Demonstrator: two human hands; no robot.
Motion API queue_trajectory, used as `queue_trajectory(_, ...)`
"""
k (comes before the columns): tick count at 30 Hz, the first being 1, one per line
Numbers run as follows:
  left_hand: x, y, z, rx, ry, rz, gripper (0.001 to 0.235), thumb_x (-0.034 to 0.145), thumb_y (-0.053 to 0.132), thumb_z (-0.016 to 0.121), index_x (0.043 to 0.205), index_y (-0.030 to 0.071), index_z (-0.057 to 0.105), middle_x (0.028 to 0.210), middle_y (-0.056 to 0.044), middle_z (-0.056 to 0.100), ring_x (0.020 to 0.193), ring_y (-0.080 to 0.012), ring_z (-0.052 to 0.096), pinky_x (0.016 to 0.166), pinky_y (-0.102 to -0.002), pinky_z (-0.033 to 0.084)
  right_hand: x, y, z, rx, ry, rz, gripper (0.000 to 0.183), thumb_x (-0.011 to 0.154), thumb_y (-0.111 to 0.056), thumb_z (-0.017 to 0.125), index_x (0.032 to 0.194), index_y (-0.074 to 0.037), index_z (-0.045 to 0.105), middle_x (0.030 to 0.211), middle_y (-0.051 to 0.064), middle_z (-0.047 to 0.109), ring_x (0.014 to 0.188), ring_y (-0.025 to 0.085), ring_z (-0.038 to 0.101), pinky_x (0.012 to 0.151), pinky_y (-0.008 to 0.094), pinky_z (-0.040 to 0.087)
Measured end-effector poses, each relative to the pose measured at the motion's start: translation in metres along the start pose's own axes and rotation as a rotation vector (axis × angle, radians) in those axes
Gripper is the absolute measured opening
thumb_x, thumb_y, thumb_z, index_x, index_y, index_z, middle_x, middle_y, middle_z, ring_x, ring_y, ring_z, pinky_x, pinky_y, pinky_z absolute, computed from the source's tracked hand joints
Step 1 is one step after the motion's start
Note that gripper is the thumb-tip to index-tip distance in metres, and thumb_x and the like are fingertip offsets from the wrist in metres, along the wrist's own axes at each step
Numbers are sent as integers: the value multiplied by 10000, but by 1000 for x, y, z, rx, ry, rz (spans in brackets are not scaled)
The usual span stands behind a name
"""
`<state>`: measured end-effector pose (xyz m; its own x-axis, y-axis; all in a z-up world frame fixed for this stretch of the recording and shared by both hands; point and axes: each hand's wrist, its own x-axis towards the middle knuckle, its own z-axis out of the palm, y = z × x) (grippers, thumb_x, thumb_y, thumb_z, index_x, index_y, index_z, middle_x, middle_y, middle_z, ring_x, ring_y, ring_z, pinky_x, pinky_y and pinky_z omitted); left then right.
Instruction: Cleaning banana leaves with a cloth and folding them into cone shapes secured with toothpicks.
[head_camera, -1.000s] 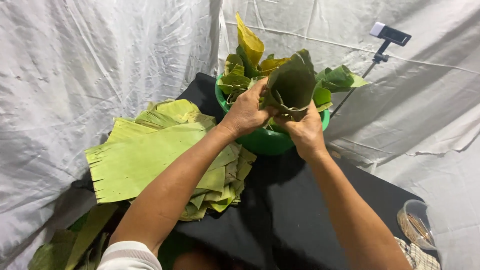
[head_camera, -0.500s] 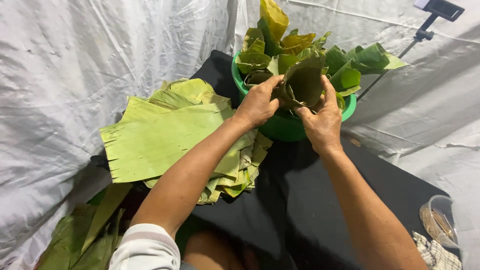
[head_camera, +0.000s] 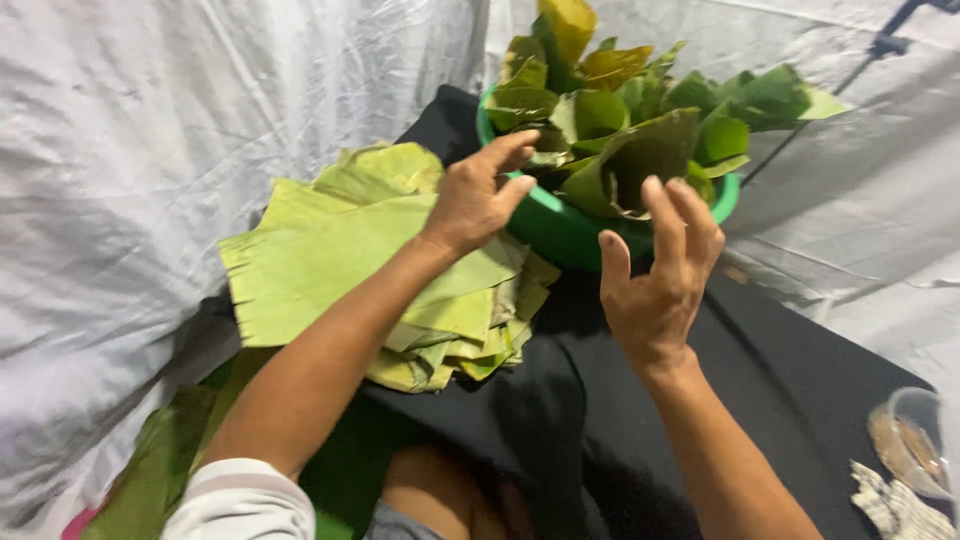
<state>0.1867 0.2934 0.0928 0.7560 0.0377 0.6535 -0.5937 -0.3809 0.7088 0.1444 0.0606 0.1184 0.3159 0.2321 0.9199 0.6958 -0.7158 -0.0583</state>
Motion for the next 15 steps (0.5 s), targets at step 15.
queue_trajectory(15, -196, -43, -215, 779, 399, -536, 621, 861, 307, 825, 1347, -25, 625, 1174, -274, 693, 1157, -456, 641, 1021, -552, 481, -71, 3, 119, 220, -703, 506, 352, 854, -351, 812, 1186, -237, 786, 1039, 87, 761, 985, 349, 726, 790, 451, 596)
